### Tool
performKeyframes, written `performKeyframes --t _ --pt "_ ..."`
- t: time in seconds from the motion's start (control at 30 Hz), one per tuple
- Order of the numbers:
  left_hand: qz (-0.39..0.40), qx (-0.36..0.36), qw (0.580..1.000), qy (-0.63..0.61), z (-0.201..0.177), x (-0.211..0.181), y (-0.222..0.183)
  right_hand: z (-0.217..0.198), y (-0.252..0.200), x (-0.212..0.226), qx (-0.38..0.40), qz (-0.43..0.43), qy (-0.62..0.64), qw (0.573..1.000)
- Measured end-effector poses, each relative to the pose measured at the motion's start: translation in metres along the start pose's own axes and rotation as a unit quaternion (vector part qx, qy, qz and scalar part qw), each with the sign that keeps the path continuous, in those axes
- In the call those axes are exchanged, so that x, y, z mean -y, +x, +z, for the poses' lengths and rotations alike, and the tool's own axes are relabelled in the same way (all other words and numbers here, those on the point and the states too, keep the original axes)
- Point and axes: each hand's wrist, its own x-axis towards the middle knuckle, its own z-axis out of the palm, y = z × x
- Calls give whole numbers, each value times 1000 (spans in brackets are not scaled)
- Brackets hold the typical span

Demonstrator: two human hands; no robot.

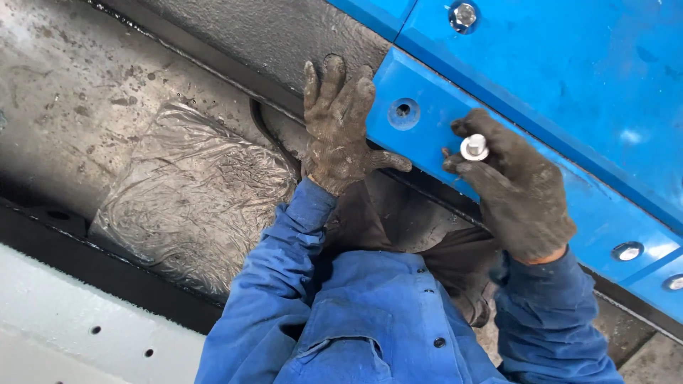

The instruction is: Hand-threading bolts into the lower section of a large blue industrial machinery panel.

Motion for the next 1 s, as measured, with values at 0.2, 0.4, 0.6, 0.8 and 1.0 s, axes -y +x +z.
performKeyframes --t 0.2,0.4,0.6,0.8,1.0 --pt "-6 3 1000 3 2 -1 -1 36 27 38 27 -87 -380 920" --pt "-5 9 1000 -8 -2 0 -1 48 59 44 125 -184 -614 757" --pt "-15 18 1000 -9 -4 2 -4 57 70 36 186 -257 -745 586" --pt "-10 -3 1000 -26 -8 -1 2 56 75 29 196 -288 -766 540" --pt "-11 5 1000 -17 -5 2 -2 47 80 30 155 -396 -695 580"
